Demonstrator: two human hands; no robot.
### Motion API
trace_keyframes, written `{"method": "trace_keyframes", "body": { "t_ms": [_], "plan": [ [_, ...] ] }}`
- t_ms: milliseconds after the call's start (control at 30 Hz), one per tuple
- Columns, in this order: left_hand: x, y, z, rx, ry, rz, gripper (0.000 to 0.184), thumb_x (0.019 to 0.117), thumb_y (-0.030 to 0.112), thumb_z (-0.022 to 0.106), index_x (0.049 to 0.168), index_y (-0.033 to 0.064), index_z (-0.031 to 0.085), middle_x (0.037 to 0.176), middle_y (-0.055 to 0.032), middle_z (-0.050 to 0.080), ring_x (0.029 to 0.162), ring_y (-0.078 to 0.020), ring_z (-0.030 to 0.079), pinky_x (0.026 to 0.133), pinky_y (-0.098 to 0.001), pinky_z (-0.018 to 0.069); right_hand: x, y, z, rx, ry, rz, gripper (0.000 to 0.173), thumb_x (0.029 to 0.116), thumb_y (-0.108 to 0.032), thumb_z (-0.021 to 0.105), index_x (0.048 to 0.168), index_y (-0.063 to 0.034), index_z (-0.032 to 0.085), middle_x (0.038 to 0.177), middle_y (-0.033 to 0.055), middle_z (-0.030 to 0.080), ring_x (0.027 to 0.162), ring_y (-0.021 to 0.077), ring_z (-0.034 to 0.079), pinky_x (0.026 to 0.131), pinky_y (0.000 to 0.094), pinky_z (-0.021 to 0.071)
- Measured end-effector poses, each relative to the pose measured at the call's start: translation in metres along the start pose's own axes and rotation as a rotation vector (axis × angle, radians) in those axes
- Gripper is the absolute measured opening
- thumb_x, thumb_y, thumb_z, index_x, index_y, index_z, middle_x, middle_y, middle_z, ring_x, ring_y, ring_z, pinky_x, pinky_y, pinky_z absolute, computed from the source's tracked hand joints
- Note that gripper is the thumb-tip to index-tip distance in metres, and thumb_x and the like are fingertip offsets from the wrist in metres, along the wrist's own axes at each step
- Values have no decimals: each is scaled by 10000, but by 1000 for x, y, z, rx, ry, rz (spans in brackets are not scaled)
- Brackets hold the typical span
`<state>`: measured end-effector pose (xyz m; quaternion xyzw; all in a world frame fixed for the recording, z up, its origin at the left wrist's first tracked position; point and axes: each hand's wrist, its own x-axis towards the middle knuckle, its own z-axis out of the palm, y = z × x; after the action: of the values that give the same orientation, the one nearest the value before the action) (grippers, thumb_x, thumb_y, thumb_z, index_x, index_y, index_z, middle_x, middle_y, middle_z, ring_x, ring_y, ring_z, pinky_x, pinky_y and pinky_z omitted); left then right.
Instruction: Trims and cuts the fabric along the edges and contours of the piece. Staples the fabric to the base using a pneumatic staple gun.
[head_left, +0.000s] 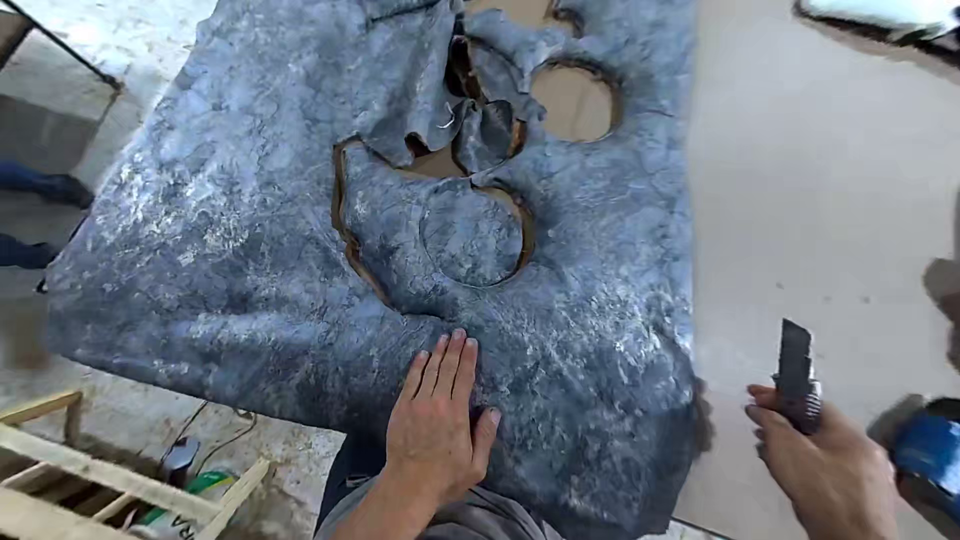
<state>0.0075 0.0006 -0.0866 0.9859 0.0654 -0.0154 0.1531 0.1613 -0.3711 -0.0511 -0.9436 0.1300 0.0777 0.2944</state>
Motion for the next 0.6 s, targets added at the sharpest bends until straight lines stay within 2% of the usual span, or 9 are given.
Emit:
{"method": "trace_keyframes", "body": {
  "t_ms": [33, 67, 167, 233, 333, 467, 533, 600],
  "plan": [
    [1, 1, 1, 3, 13, -15, 769, 1013, 606, 311, 1593, 108, 389, 1656, -49, 374, 1541, -211, 327, 1260, -478, 275, 12, 5, -4, -51, -2, 6, 378, 969, -206, 587, 1280, 6, 620, 1117, 215, 697, 928, 339, 681, 800, 604, 528],
    [0, 2, 2, 1, 33, -22, 762, 1010, 604, 328, 1589, 113, 400, 1650, -43, 388, 1537, -204, 336, 1259, -474, 278, 20, 8, -6, -72, -5, 8, 380, 970, -224, 581, 1277, -3, 620, 1054, 190, 702, 861, 309, 682, 749, 571, 539],
    [-1, 2, 6, -27, 136, -55, 708, 1006, 578, 379, 1551, 137, 475, 1605, -25, 462, 1519, -204, 371, 1249, -472, 306, 24, -14, -5, 34, -38, -15, 324, 975, -203, 569, 1228, -1, 595, 864, 53, 642, 634, 127, 601, 552, 361, 519],
    [-3, 0, 6, -10, 164, -123, 714, 1004, 597, 375, 1538, 137, 494, 1595, -36, 474, 1514, -236, 379, 1231, -495, 318, 13, -48, 1, 128, -110, -95, 342, 972, -202, 551, 1235, 17, 567, 815, 8, 604, 582, 71, 563, 514, 293, 503],
    [1, 1, 0, 56, 81, -213, 787, 992, 670, 301, 1561, 149, 457, 1609, -53, 451, 1478, -283, 418, 1189, -537, 326, -4, -95, 27, 178, -233, -279, 379, 945, -249, 525, 1214, 12, 580, 760, 4, 602, 565, 85, 572, 504, 303, 506],
    [16, 3, -3, 68, -10, -278, 786, 995, 663, 242, 1572, 165, 436, 1586, -50, 474, 1444, -273, 443, 1166, -522, 320, -22, -146, 63, 102, -404, -470, 385, 947, -356, 503, 1162, -71, 647, 693, -17, 607, 536, 119, 581, 468, 346, 497],
    [21, -4, -9, 20, 27, -243, 703, 1020, 602, 286, 1504, 155, 532, 1499, -60, 562, 1387, -270, 499, 1126, -517, 374, -34, -166, 77, 40, -494, -551, 403, 964, -421, 481, 1154, -113, 658, 680, -40, 597, 533, 113, 576, 464, 350, 496],
    [23, -26, -22, -96, 120, -194, 491, 1024, 455, 427, 1320, 171, 696, 1308, -35, 674, 1251, -240, 594, 1039, -492, 469, -45, -178, 91, 7, -543, -656, 427, 996, -480, 470, 1152, -132, 661, 675, -64, 590, 529, 85, 568, 462, 328, 500]
  ]
}}
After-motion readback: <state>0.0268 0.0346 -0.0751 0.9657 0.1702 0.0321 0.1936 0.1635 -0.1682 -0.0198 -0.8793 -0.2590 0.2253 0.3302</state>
